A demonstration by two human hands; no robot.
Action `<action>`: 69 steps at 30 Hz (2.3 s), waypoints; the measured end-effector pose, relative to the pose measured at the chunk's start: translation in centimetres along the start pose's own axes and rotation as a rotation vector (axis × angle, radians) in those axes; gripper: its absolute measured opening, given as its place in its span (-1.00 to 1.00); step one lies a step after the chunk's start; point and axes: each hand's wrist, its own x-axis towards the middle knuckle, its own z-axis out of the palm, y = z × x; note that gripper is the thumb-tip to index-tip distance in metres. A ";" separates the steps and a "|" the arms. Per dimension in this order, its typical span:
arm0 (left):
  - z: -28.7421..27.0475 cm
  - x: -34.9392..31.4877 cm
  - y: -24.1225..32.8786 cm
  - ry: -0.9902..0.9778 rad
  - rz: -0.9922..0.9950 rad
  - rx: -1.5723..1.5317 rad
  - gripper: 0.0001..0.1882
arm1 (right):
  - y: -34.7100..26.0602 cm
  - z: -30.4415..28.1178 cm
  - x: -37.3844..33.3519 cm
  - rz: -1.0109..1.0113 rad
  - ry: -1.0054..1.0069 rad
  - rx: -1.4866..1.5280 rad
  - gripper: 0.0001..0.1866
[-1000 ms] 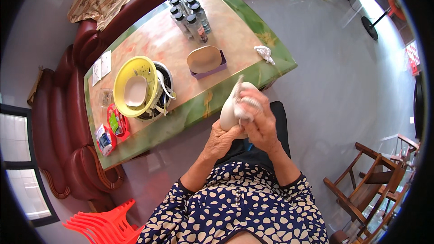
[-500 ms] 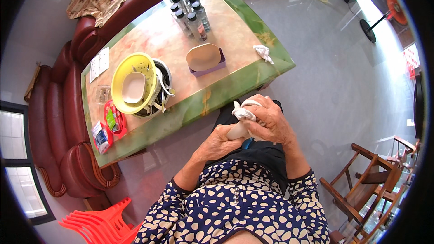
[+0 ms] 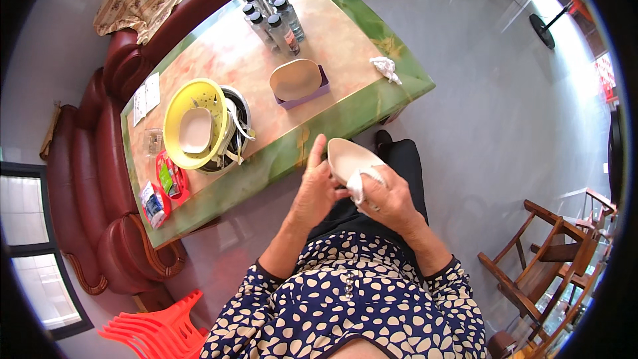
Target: The person wipes a purple plastic container and several white bowls with a white cloth. They handle the items one at a time, wiping the exterior and interior surfaces before placing them on the table.
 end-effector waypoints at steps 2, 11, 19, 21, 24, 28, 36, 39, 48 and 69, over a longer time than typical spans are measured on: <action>1.0 0.5 -1.3 0.075 0.086 -0.150 -0.17 | -0.8 0.8 -0.2 -0.039 -0.032 0.008 -0.61; -0.9 0.6 -2.1 0.162 0.098 0.012 -0.39 | -1.1 0.3 -1.1 0.360 -0.155 0.505 -0.72; 0.0 -0.6 -3.1 0.043 0.136 -0.007 -0.47 | 0.6 1.9 0.9 0.432 0.078 -0.037 -0.48; 1.2 -0.5 -2.9 0.102 0.184 0.077 -0.51 | 0.2 2.5 0.9 0.243 -0.073 -0.370 -0.46; 1.5 -0.6 -2.8 0.110 0.219 0.163 -0.52 | 0.0 3.2 0.5 0.181 -0.130 -0.312 -0.52; 0.4 -0.4 -2.9 0.095 0.203 0.177 -0.52 | -0.4 2.8 0.7 0.052 -0.262 -0.077 -0.63; 0.5 -0.3 -2.8 0.117 0.206 0.270 -0.46 | -0.2 2.1 0.2 0.102 -0.310 0.098 -0.80; 0.2 -0.3 -3.5 0.103 0.236 0.306 -0.50 | 1.1 3.7 1.2 0.138 -0.040 -0.093 -0.73; 1.1 -0.2 -3.4 0.104 0.326 0.309 -0.49 | 2.9 3.4 2.5 0.493 -0.004 -0.635 -0.65; 0.0 0.5 -3.3 0.164 0.346 0.296 -0.56 | 1.7 2.7 2.6 0.114 -0.084 -0.358 -0.73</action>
